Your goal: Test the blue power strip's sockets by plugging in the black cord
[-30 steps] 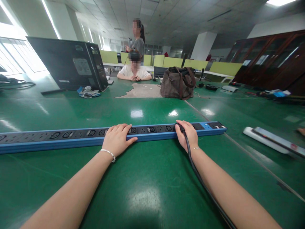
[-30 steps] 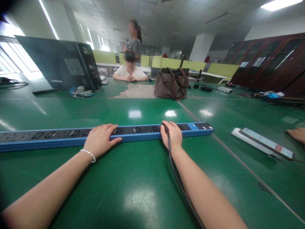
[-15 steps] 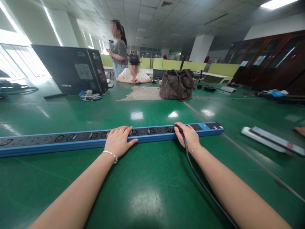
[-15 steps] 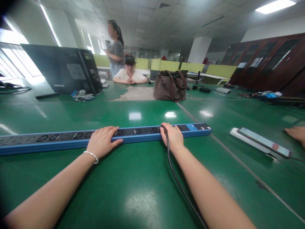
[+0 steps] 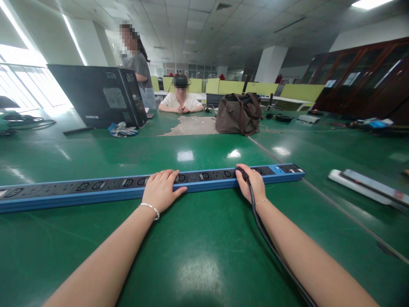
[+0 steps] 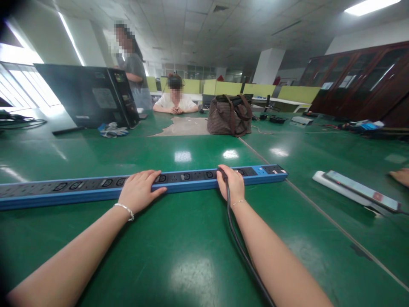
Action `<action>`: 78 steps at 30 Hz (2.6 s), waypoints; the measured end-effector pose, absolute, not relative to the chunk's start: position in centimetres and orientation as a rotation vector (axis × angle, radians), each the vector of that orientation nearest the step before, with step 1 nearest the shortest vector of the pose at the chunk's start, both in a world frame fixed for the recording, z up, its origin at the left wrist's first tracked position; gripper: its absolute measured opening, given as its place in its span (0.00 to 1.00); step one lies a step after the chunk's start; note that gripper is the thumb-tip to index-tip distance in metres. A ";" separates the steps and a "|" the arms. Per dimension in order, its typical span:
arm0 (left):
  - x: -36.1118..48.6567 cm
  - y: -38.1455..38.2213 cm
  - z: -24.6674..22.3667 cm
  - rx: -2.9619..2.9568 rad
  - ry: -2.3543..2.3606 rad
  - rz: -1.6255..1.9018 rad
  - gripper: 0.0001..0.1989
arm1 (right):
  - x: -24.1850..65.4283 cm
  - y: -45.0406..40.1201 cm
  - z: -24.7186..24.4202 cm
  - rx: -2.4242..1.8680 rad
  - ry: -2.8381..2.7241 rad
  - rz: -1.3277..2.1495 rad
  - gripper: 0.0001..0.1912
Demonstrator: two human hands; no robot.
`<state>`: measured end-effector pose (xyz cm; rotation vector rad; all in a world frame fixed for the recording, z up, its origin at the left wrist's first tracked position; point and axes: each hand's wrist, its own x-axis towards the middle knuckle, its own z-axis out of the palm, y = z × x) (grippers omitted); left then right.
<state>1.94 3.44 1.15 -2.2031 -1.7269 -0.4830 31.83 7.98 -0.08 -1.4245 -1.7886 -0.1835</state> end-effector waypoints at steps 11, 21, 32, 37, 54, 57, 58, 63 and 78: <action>1.9 3.4 1.2 -2.202 -1.734 -0.470 0.29 | 31.9 8.5 -0.4 -1.447 -1.711 -0.131 0.18; 2.0 3.4 1.3 -2.208 -1.769 -0.476 0.29 | 32.1 8.2 1.9 -1.254 -1.227 0.217 0.22; 2.0 3.4 1.2 -2.211 -1.748 -0.502 0.28 | 24.1 5.4 1.3 -1.229 -1.713 0.271 0.18; 2.1 3.4 1.2 -2.210 -1.752 -0.526 0.27 | 19.2 5.1 1.9 -1.302 -1.758 0.237 0.15; 2.1 3.4 0.9 -2.222 -1.748 -0.604 0.27 | 17.0 5.4 1.3 -1.363 -1.842 -0.020 0.16; 2.1 3.3 1.0 -2.227 -1.758 -0.600 0.27 | 16.9 5.3 1.3 -1.371 -1.884 -0.081 0.14; 2.1 3.3 1.0 -2.228 -1.761 -0.597 0.27 | 16.9 5.3 1.3 -1.378 -1.886 -0.102 0.14; 2.1 3.3 1.1 -2.226 -1.755 -0.580 0.26 | 17.2 5.5 1.3 -1.365 -1.875 -0.131 0.13; 2.1 3.4 0.9 -2.219 -1.740 -0.605 0.27 | 17.6 5.8 1.0 -1.356 -1.974 -0.147 0.14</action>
